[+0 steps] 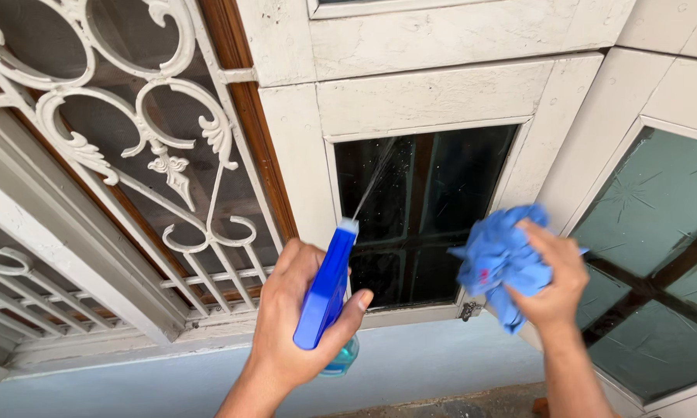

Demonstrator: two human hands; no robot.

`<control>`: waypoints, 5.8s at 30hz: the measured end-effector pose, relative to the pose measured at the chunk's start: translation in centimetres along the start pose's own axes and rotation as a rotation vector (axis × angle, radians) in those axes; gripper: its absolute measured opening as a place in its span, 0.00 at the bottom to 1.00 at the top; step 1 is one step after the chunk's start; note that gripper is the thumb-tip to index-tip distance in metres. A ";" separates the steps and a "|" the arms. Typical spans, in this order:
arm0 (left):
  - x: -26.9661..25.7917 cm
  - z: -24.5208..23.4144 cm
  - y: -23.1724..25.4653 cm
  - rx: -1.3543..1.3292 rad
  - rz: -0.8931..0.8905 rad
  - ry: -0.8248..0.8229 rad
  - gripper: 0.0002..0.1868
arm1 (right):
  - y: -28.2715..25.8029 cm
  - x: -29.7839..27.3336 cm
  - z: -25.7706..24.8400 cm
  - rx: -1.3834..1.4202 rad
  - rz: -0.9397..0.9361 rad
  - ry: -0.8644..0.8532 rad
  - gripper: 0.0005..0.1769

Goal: The person sprays cleaning liquid onto various glass panes of a window and wipes them with a blue cloth.

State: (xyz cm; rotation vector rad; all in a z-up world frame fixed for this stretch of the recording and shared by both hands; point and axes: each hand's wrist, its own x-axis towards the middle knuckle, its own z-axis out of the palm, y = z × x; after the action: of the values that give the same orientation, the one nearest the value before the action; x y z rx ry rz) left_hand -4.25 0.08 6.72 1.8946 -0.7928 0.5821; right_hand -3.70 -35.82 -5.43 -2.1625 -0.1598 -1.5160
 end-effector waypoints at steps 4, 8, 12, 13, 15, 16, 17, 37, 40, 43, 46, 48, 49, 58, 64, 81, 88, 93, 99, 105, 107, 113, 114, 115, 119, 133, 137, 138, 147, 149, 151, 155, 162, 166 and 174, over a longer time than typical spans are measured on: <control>3.3 -1.2 1.8 0.013 -0.021 0.055 0.18 | -0.8 9.1 -3.5 0.151 -0.181 0.212 0.22; 5.8 -2.3 2.7 -0.032 0.131 0.095 0.19 | 2.2 15.8 -4.8 0.596 0.003 -0.096 0.09; 6.7 -3.8 3.6 -0.006 0.216 0.097 0.18 | 3.9 21.8 -2.5 0.590 0.165 -0.016 0.13; 6.6 -4.3 3.8 -0.006 0.215 0.098 0.18 | 3.1 22.2 -2.4 0.586 0.210 0.006 0.14; 6.3 -4.9 4.1 -0.066 0.106 0.141 0.17 | -0.3 21.4 -0.2 0.183 -0.041 0.136 0.24; 6.3 -4.9 4.2 -0.063 0.108 0.141 0.17 | -2.7 21.0 1.5 -0.025 -0.139 0.161 0.30; 6.1 -4.9 4.3 -0.132 0.090 0.144 0.19 | -5.4 20.7 3.3 -0.231 -0.230 0.209 0.36; 3.4 -3.6 1.0 -0.249 -0.067 0.096 0.22 | -7.2 7.5 8.6 -0.296 -0.312 -0.060 0.31; 3.3 -3.7 0.7 -0.233 -0.164 0.092 0.22 | -7.9 9.7 8.7 -0.241 -0.079 0.064 0.34; 3.2 -3.1 0.3 -0.264 -0.110 0.097 0.24 | -10.8 9.9 10.5 -0.257 0.033 0.122 0.38; 3.3 -2.3 -0.3 -0.336 -0.152 0.079 0.25 | -13.5 9.7 12.0 -0.289 0.012 0.117 0.42; 3.6 -1.7 -0.8 -0.306 -0.127 0.080 0.24 | -15.3 9.0 13.1 -0.273 -0.034 0.031 0.44; 3.7 -1.3 -1.1 -0.310 -0.122 0.074 0.24 | -16.3 8.4 13.8 -0.247 -0.065 -0.032 0.46; 3.6 0.4 -2.5 -0.406 -0.210 0.017 0.22 | -12.4 -0.4 17.6 -0.183 -0.251 -0.145 0.40; 3.3 1.1 -3.1 -0.246 -0.133 0.017 0.18 | -2.5 -15.2 19.4 -0.104 -0.427 -0.420 0.41; 1.0 -2.6 -3.7 -0.171 -0.248 0.079 0.21 | -1.1 -5.7 12.5 -0.232 -0.568 -0.462 0.30; 2.1 1.0 -3.3 -0.277 -0.211 -0.014 0.19 | -5.1 8.5 7.7 -0.365 -0.463 -0.096 0.26; 0.9 1.8 -5.2 -0.361 -0.319 0.038 0.21 | -5.1 7.8 8.8 -0.301 -0.159 0.156 0.30; -2.7 0.5 -8.5 -0.476 -0.354 0.157 0.22 | -1.3 -1.6 11.9 -0.281 0.007 0.132 0.35; -7.2 -0.6 -11.3 -0.464 -0.546 0.221 0.24 | 1.0 -12.4 14.3 -0.299 0.136 0.017 0.35; -8.1 -0.6 -11.5 -0.482 -0.511 0.240 0.27 | 0.0 -15.1 14.6 -0.270 0.215 -0.025 0.36; -9.7 -1.7 -11.9 -0.484 -0.552 0.215 0.26 | -7.1 -11.1 13.2 0.161 0.469 -0.346 0.38; -9.7 -1.9 -11.9 -0.486 -0.576 0.209 0.26 | -9.0 -8.6 12.8 0.288 0.324 -0.385 0.38; -9.8 -2.1 -11.9 -0.483 -0.579 0.211 0.26 | -10.9 -5.8 12.5 0.315 0.173 -0.301 0.38; -10.1 -2.6 -11.6 -0.503 -0.551 0.226 0.26 | -17.8 6.0 11.8 0.228 -0.188 0.024 0.37; -12.1 -2.3 -15.6 -0.457 -0.722 0.225 0.22 | -15.9 -3.3 21.5 -0.200 -0.366 -0.078 0.26; -12.4 -1.1 -16.3 -0.464 -0.742 0.197 0.23 | -11.9 -12.5 23.5 -0.181 -0.378 -0.170 0.26; -12.4 -0.8 -16.4 -0.458 -0.741 0.169 0.23 | -10.7 -14.9 23.9 -0.179 -0.378 -0.170 0.26; -12.2 -0.9 -15.1 -0.410 -0.797 0.044 0.24 | -1.5 -31.6 23.5 -0.301 -0.400 -1.110 0.42; -12.8 -0.9 -15.2 -0.319 -0.692 0.023 0.23 | -0.7 -33.3 22.0 -0.311 0.020 -1.496 0.42; -13.6 -0.9 -15.3 -0.226 -0.585 0.008 0.22 | 0.7 -34.6 17.5 -0.267 0.632 -1.565 0.42; -13.7 -0.4 -15.8 -0.236 -0.622 0.023 0.23 | 0.1 -33.0 15.4 -0.437 1.208 -1.435 0.43; -12.7 0.7 -15.1 -0.227 -0.618 0.013 0.23 | -2.6 -25.5 11.7 -0.017 0.673 -0.785 0.46; -12.4 1.3 -14.9 -0.285 -0.653 0.041 0.23 | -9.1 -9.2 10.6 0.174 0.104 -0.369 0.33; -13.4 2.6 -16.2 -0.382 -0.733 0.062 0.26 | -14.2 -1.2 18.9 -0.213 -0.239 -0.037 0.21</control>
State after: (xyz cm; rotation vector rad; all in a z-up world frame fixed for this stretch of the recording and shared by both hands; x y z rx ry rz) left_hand -1.25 6.64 -13.21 1.6402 -0.1140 0.0219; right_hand 6.79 -14.62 -6.84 -2.4111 -0.2906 -1.6915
